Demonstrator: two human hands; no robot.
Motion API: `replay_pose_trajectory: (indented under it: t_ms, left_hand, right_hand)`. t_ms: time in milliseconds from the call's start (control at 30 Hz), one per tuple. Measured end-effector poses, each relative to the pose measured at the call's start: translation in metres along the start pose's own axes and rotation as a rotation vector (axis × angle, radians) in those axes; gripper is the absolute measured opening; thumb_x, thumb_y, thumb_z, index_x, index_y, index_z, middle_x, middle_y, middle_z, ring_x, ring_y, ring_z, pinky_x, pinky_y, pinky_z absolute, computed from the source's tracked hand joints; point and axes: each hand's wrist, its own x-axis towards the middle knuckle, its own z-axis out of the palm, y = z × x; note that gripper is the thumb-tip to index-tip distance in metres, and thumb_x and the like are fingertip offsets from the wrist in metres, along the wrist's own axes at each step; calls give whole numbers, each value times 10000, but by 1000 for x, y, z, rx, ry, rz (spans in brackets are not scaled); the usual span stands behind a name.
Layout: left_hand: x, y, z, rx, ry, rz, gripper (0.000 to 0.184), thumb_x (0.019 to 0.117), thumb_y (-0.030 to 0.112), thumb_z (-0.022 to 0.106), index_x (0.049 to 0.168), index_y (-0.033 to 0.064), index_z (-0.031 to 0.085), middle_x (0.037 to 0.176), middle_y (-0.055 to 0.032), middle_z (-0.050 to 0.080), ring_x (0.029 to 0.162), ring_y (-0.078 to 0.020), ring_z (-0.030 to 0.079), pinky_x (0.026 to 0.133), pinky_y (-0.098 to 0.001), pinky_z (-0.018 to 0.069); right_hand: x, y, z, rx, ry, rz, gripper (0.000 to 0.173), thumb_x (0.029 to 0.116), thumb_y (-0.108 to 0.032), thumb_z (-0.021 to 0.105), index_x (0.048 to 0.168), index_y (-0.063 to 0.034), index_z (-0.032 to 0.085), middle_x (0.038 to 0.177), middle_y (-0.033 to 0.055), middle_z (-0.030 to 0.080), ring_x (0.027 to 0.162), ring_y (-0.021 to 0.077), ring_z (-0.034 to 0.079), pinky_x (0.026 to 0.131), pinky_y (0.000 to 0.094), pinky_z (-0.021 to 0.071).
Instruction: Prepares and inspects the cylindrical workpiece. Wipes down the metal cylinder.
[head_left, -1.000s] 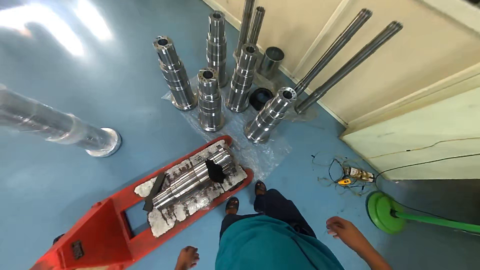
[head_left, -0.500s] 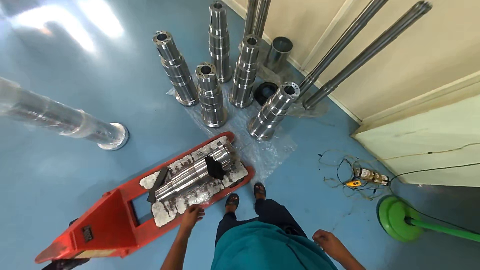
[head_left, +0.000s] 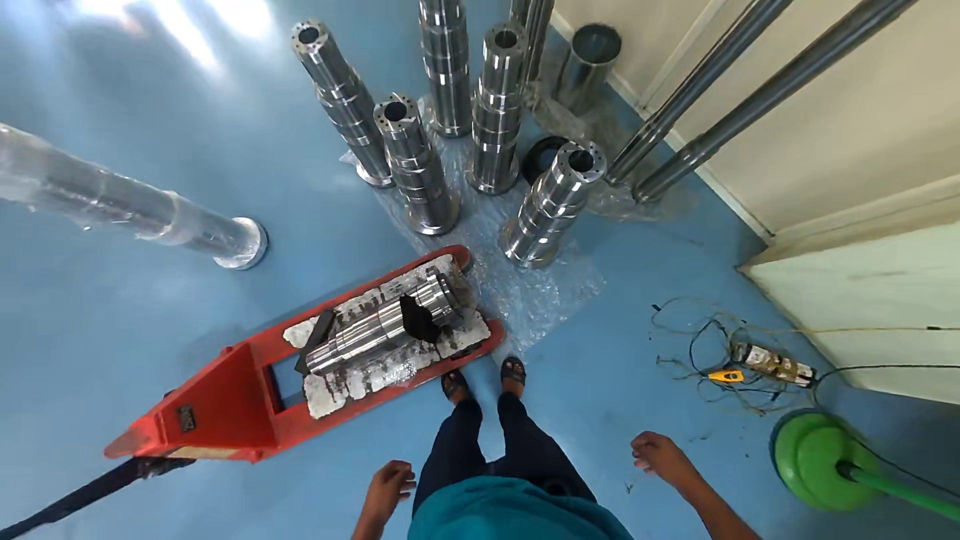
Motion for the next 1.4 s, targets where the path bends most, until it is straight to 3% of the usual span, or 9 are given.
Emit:
replay_pose_trajectory:
  t_ms: [167,367,633,700,767,833,1167,1400]
  left_hand:
    - [10,-13,-7,-29,-53,10,283,1079,136,517,1271,-63,581,1161,-231,687,994,-289,716,846,-440,593]
    - [52,-9,-65,-87,3,45,294,1091,143,493,1289,-58,575,1177,-235,681,1012,-301,705,851,-454,582]
    - [77,-16,-146,-200,131,50,320,1101,160,474,1317,-62,551,1177,-237,674,974,-280,699,824,-423,571]
    - [83,-21,-152,-233,143,50,322,1102,164,473,1322,-59,546,1182,-236,674,978,-276,699,825,-422,571]
    - [88,-25,-150,-271,145,51,324,1102,168,473,1322,-59,546,1188,-241,671,983,-282,699,835,-430,571]
    - [95,-28,-142,-285,123,48,327,1103,171,472,1321,-61,547,1192,-245,670,991,-290,698,841,-436,569]
    - [117,-21,-80,-293,-10,12,340,1108,191,460,1329,-52,549,1207,-240,667,1021,-301,693,856,-447,566]
    - [101,-13,-66,-404,46,21,326,1100,188,485,1311,-49,560,1191,-228,677,997,-281,706,843,-421,579]
  right_hand:
    - [-6,-26,12,32,54,26,280,1073,-170,541,1260,28,605,1105,205,702,904,264,722,801,427,592]
    - [-31,-84,58,20,45,-120,262,1077,-165,532,1242,22,610,1116,191,697,919,253,724,809,413,598]
    - [-73,-80,93,-129,37,-131,257,1064,-161,561,1217,34,627,1047,177,689,843,216,692,783,395,574]
    - [-76,-73,91,-238,46,-153,256,1056,-163,574,1199,36,647,1056,187,692,889,239,685,835,427,557]
    - [-77,-71,86,-351,53,-181,267,1043,-179,591,1189,30,673,1116,223,698,1034,314,674,944,507,513]
    - [-81,-76,81,-401,78,-204,272,1040,-189,598,1187,23,683,1141,244,696,1098,353,663,984,544,490]
    - [-85,-109,58,-443,122,-257,256,1050,-168,582,1184,28,680,1112,235,698,1046,336,670,957,529,499]
    - [-47,-157,37,-367,51,-171,240,1072,-133,533,1225,32,619,1092,210,692,901,270,711,800,445,585]
